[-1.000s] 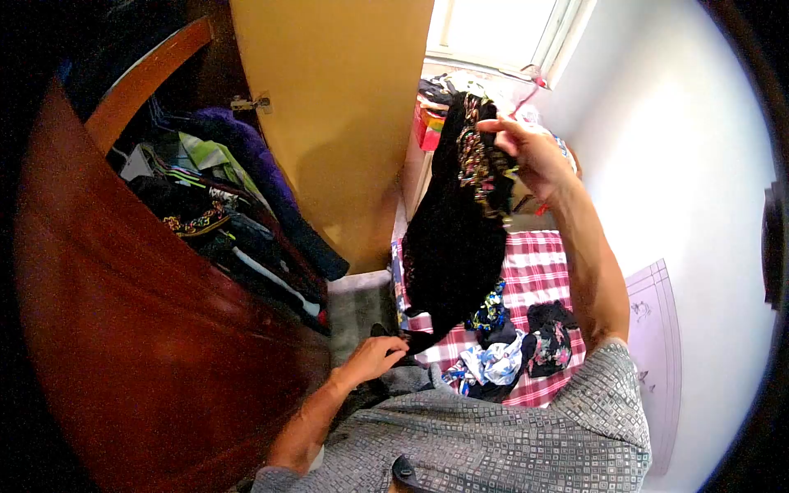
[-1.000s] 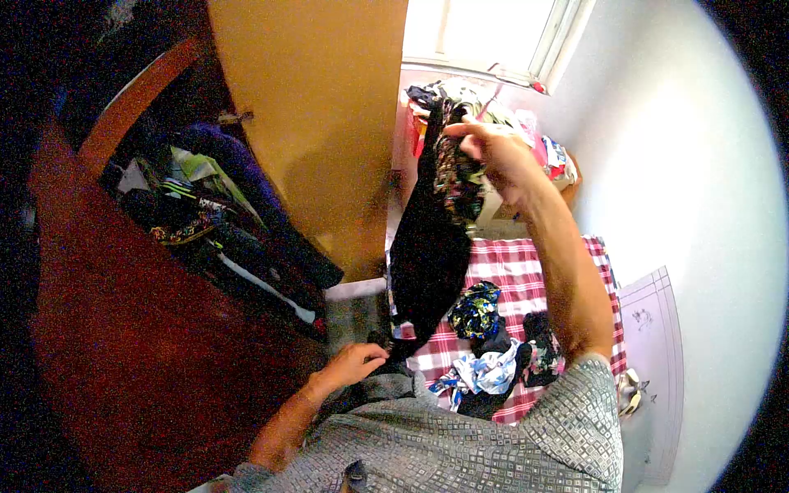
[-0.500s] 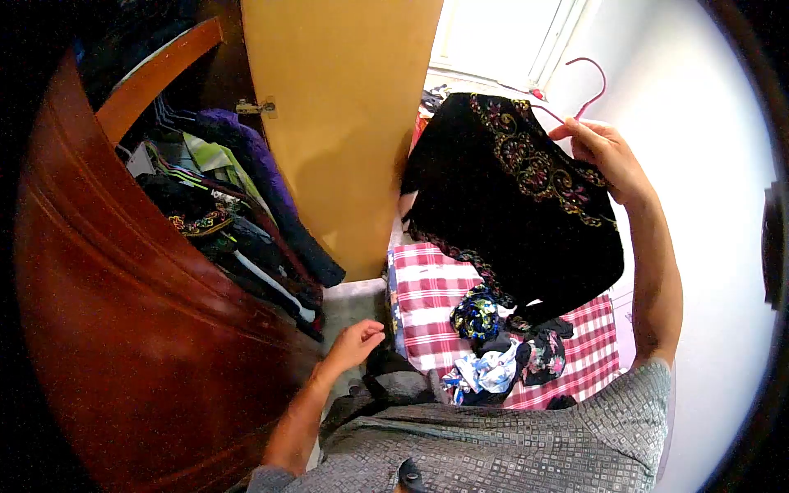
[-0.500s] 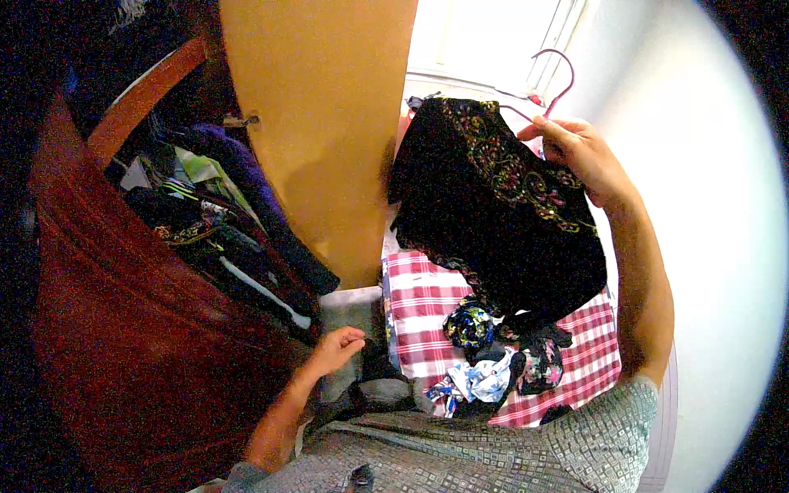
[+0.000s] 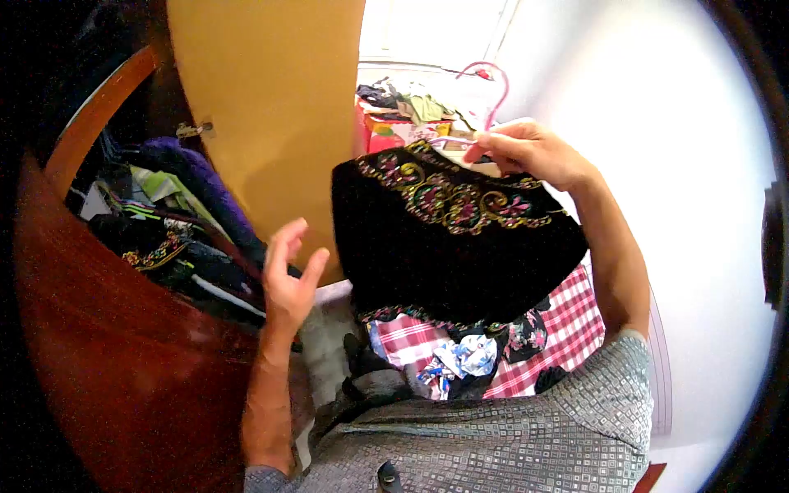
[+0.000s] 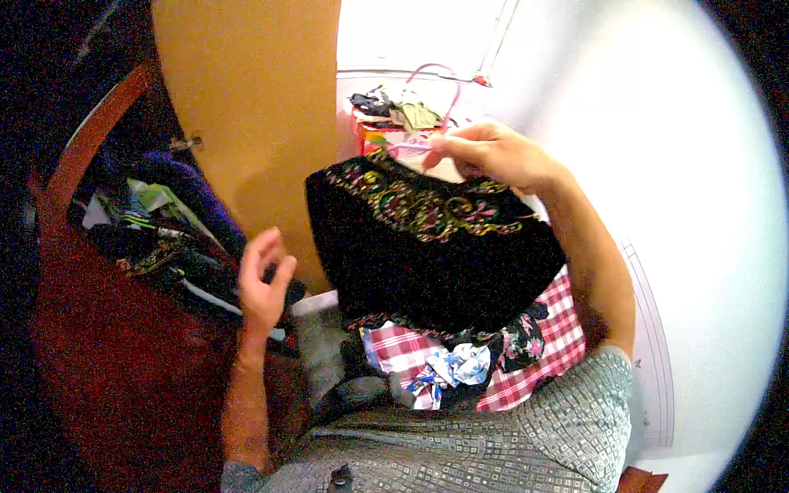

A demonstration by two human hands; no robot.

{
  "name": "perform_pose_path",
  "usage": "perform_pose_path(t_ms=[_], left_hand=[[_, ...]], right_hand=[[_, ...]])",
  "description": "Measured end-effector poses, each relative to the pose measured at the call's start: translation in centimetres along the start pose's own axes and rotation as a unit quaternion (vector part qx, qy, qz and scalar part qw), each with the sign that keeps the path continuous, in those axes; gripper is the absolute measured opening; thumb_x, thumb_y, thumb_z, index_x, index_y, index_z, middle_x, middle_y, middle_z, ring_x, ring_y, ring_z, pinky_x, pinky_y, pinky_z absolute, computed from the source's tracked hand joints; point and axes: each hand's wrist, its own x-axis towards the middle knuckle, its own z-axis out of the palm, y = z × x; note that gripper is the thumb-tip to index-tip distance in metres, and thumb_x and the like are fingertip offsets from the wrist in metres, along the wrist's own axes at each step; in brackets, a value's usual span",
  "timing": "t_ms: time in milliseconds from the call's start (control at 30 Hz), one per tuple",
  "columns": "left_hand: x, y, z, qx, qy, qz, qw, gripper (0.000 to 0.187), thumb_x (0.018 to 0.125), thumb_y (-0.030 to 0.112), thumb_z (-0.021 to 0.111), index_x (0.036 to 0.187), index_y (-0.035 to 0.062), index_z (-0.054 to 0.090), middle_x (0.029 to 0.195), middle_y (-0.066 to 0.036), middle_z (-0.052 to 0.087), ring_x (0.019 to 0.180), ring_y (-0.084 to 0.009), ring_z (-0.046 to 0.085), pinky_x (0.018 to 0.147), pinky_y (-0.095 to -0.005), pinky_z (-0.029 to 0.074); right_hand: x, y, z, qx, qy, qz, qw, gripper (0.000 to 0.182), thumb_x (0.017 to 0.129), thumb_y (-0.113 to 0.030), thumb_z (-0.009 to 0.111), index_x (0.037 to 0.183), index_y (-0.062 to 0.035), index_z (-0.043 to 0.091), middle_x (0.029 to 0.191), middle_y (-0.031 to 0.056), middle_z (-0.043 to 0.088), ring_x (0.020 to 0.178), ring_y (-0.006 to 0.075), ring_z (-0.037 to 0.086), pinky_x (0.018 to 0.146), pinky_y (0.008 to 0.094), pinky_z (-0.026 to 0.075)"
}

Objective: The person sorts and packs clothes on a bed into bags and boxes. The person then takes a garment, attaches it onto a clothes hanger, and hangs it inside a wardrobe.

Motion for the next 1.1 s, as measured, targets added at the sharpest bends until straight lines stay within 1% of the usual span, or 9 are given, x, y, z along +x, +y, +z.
perform_pose_path(t_ms=[100, 200, 300, 367, 433, 500, 700, 933, 1100], left_hand=[[5.0, 5.6, 0.4, 0.121, 0.011, 0.173, 0.977, 0.049, 0.085, 0.014, 0.079, 0.128, -0.0001, 0.060, 0.128, -0.017, 0.062, 0.118, -0.0307, 0.060, 0.100, -0.0407, 0.049], [7.8, 9.3, 1.3, 0.149, -0.093, 0.195, 0.965, 0.053, 0.084, 0.022, 0.080, 0.129, 0.0020, 0.059, 0.125, -0.017, 0.064, 0.115, -0.0330, 0.061, 0.098, -0.0412, 0.049], [9.0, 8.8, 2.8, 0.159, -0.181, 0.198, 0.950, 0.030, 0.087, 0.016, 0.076, 0.112, 0.0007, 0.070, 0.099, -0.013, 0.073, 0.088, -0.0274, 0.070, 0.078, -0.0367, 0.054], [9.2, 9.1, 2.6, 0.118, -0.169, 0.165, 0.965, 0.023, 0.087, 0.014, 0.076, 0.104, -0.0006, 0.072, 0.093, -0.013, 0.072, 0.083, -0.0255, 0.070, 0.074, -0.0359, 0.053], [10.0, 8.4, 2.0, 0.088, -0.147, 0.112, 0.979, 0.017, 0.087, 0.012, 0.076, 0.093, -0.0033, 0.073, 0.084, -0.012, 0.072, 0.077, -0.0203, 0.068, 0.069, -0.0315, 0.050], [10.4, 7.4, 0.3, 0.100, -0.138, 0.097, 0.981, 0.018, 0.088, 0.013, 0.076, 0.095, -0.0031, 0.073, 0.083, -0.012, 0.071, 0.075, -0.0183, 0.066, 0.068, -0.0307, 0.049], [11.1, 8.1, -1.9, 0.122, -0.156, 0.052, 0.979, 0.018, 0.088, 0.014, 0.075, 0.094, -0.0032, 0.073, 0.081, -0.011, 0.070, 0.073, -0.0168, 0.065, 0.066, -0.0306, 0.048], [11.3, 8.6, -2.6, 0.139, -0.175, 0.060, 0.973, 0.016, 0.090, 0.011, 0.073, 0.092, -0.0047, 0.070, 0.077, -0.009, 0.065, 0.070, -0.0163, 0.060, 0.064, -0.0311, 0.046], [11.3, 9.4, -4.2, 0.142, -0.209, 0.093, 0.963, 0.015, 0.089, 0.011, 0.074, 0.096, -0.0024, 0.074, 0.076, -0.011, 0.066, 0.067, -0.0178, 0.061, 0.062, -0.0308, 0.046]], right_hand=[[0.6, 0.9, 0.9, 0.039, -0.058, -0.023, 0.997, 0.043, 0.103, -0.041, 0.057, 0.101, -0.0031, 0.077, 0.060, -0.0050, 0.043, 0.060, 0.0072, 0.038, 0.056, 0.0256, 0.032], [0.5, 0.2, 1.8, 0.055, -0.088, -0.024, 0.994, 0.045, 0.103, -0.042, 0.057, 0.101, -0.0024, 0.077, 0.060, -0.0053, 0.043, 0.059, 0.0065, 0.039, 0.053, 0.0255, 0.031], [0.7, 0.3, 2.6, 0.108, -0.117, -0.033, 0.987, 0.041, 0.103, -0.041, 0.058, 0.102, -0.0045, 0.077, 0.060, -0.0064, 0.044, 0.058, 0.0058, 0.040, 0.051, 0.0250, 0.030], [0.2, 0.1, 2.8, 0.061, -0.100, -0.044, 0.992, 0.035, 0.103, -0.036, 0.059, 0.112, -0.0053, 0.074, 0.070, -0.0039, 0.055, 0.066, 0.0061, 0.049, 0.057, 0.0233, 0.038], [-0.2, 2.6, 3.5, 0.040, 0.018, -0.162, 0.986, 0.042, 0.100, -0.025, 0.064, 0.136, -0.0041, 0.058, 0.111, 0.0067, 0.067, 0.102, 0.0131, 0.062, 0.089, 0.0286, 0.051], [-0.6, 6.1, 4.4, -0.045, 0.131, -0.178, 0.974, 0.054, 0.094, -0.035, 0.072, 0.136, -0.0030, 0.059, 0.118, 0.0114, 0.069, 0.108, 0.0173, 0.063, 0.089, 0.0320, 0.052], [-2.1, 13.3, 8.1, 0.018, 0.197, -0.137, 0.971, 0.021, 0.094, -0.012, 0.069, 0.110, 0.0015, 0.071, 0.093, 0.0115, 0.074, 0.083, 0.0134, 0.067, 0.077, 0.0293, 0.054], [-4.8, 12.8, 7.4, -0.019, 0.239, -0.226, 0.944, 0.019, 0.098, -0.008, 0.061, 0.113, 0.0009, 0.069, 0.093, 0.0139, 0.070, 0.084, 0.0213, 0.067, 0.077, 0.0302, 0.052], [-4.7, 10.8, 4.3, 0.147, 0.167, -0.149, 0.963, 0.022, 0.103, -0.015, 0.057, 0.107, 0.0044, 0.069, 0.091, -0.0017, 0.067, 0.085, 0.0051, 0.058, 0.075, 0.0227, 0.048]])
